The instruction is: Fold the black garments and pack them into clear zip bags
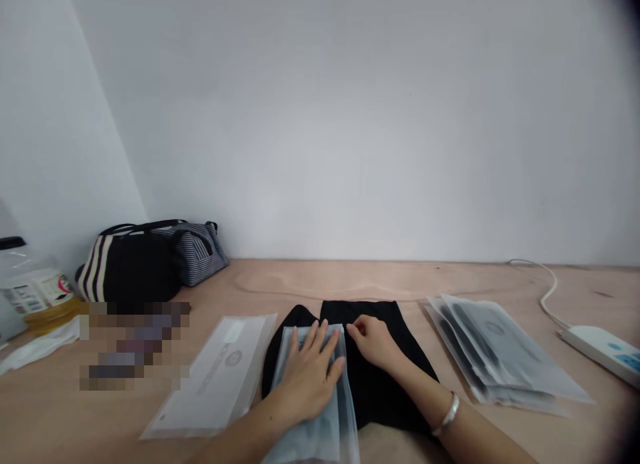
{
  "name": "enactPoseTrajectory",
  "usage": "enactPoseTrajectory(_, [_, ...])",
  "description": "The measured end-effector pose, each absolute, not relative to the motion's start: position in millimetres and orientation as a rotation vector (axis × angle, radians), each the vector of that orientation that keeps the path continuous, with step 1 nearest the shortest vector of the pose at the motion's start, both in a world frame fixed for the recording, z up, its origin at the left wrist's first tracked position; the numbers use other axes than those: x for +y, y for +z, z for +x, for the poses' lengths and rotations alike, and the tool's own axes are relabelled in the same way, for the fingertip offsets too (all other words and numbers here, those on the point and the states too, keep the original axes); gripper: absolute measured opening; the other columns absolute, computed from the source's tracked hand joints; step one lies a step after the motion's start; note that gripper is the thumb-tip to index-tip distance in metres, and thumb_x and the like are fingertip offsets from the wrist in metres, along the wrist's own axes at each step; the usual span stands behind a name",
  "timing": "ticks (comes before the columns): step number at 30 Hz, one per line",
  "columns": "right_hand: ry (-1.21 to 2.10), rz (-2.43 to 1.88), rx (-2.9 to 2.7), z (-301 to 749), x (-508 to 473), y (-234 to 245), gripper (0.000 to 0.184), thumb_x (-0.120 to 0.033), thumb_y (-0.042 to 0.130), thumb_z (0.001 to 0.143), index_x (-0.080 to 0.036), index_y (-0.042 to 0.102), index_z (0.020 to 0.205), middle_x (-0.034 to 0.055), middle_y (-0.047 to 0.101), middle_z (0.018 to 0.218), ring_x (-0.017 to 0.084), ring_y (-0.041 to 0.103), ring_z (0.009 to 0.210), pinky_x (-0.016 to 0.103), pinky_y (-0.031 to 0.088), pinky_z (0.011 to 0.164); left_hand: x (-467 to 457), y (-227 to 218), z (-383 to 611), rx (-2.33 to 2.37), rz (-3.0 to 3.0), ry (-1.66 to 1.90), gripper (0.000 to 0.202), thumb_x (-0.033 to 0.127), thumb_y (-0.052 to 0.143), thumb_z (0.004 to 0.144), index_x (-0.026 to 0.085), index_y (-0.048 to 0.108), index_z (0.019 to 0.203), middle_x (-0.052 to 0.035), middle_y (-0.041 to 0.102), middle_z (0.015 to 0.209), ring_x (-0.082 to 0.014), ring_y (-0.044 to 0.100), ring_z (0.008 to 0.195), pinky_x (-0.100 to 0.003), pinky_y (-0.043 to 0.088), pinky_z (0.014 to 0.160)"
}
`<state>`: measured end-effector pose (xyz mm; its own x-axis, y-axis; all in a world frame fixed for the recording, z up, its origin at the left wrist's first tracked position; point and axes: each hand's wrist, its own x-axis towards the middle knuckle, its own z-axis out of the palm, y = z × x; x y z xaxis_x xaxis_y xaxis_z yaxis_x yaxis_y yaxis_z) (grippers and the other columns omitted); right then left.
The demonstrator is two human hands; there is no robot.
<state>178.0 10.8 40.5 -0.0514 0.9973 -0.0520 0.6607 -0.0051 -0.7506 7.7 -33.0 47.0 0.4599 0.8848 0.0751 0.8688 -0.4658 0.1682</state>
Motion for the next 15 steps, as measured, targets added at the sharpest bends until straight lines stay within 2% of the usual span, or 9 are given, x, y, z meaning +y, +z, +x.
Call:
enactPoseTrajectory(2, [1.01, -1.738, -1.721, 170, 25, 36, 0.032, -0.037, 0.037, 0.085, -0.014, 0.056, 0.075, 0.0034, 0.059, 0.055, 0.012, 0.053, 0.042, 0.022, 0.041, 0.043, -30, 39, 10, 1.588, 2.593, 0.24, 0.053, 0.051, 0.014, 0.089, 0.027, 0.02, 0.135, -0.004, 0.015, 0.143, -0.0259, 0.008, 0.13, -0.056, 0.005, 0.101])
enactPoseTrajectory(4, [1.141, -1.742, -1.664, 164, 35, 30, 0.035, -0.037, 0.032, 0.086, -0.014, 0.053, 0.068, -0.0012, 0.052, 0.044, 0.008, 0.041, 0.029, 0.019, 0.031, 0.032, -29, 33, 10, 1.596, 2.589, 0.236, 0.053, 0.052, 0.013, 0.089, 0.028, 0.019, 0.135, -0.0034, 0.015, 0.143, -0.0256, 0.008, 0.13, -0.056, 0.006, 0.101])
enactPoseTrajectory(9, [1.294, -1.722, -1.558, 159, 42, 21, 0.037, -0.032, 0.037, 0.084, -0.017, 0.043, 0.051, -0.0063, 0.037, 0.031, 0.005, 0.028, 0.023, 0.017, 0.02, 0.027, -29, 30, 7, 1.585, 2.591, 0.264, 0.053, 0.051, 0.012, 0.089, 0.026, 0.021, 0.135, -0.0045, 0.017, 0.143, -0.0262, 0.009, 0.13, -0.058, 0.008, 0.1])
enactPoseTrajectory(15, [1.426, -1.696, -1.516, 162, 37, 24, 0.032, -0.026, 0.044, 0.077, -0.018, 0.04, 0.047, -0.0073, 0.035, 0.028, 0.004, 0.027, 0.022, 0.016, 0.017, 0.026, -29, 30, 8, 1.583, 2.579, 0.288, 0.052, 0.049, 0.014, 0.09, 0.025, 0.024, 0.134, -0.0049, 0.019, 0.142, -0.0269, 0.011, 0.13, -0.058, 0.009, 0.099])
